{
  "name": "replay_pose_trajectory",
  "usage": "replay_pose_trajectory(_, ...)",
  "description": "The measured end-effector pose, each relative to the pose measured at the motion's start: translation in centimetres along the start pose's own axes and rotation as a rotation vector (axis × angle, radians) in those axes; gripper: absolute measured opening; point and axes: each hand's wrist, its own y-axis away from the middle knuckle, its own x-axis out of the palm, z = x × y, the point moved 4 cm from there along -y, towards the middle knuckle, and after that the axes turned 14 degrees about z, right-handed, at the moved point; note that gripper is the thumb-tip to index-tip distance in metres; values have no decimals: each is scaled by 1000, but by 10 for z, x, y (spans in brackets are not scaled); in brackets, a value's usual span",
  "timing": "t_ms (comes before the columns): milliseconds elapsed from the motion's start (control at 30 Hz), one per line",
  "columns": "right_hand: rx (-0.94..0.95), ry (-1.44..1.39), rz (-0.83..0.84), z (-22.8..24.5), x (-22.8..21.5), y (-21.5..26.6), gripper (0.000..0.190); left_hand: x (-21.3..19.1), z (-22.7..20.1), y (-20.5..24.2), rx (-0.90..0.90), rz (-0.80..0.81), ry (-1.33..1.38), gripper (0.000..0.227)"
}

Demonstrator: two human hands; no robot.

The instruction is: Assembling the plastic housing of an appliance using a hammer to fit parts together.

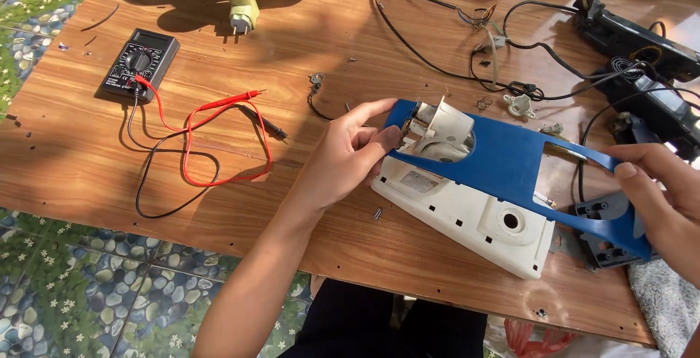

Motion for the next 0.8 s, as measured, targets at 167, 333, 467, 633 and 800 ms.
replay_pose_trajectory(167,-207,733,3,99,22,10,75,6,-2,4,-14,-46,59,61)
replay_pose_trajectory(333,-424,938,80,139,46,-1,111,11,-3,9,29,-49,74,56)
replay_pose_trajectory(467,-476,869,127,128,47,-11,98,11,6,4,-2,-89,95,58)
replay_pose_trajectory(633,-517,865,135,119,42,-24,100,6,17,-6,-11,-119,118,51)
replay_pose_trajectory(800,-403,995,258,127,32,-44,106,9,36,-10,-93,-95,235,29)
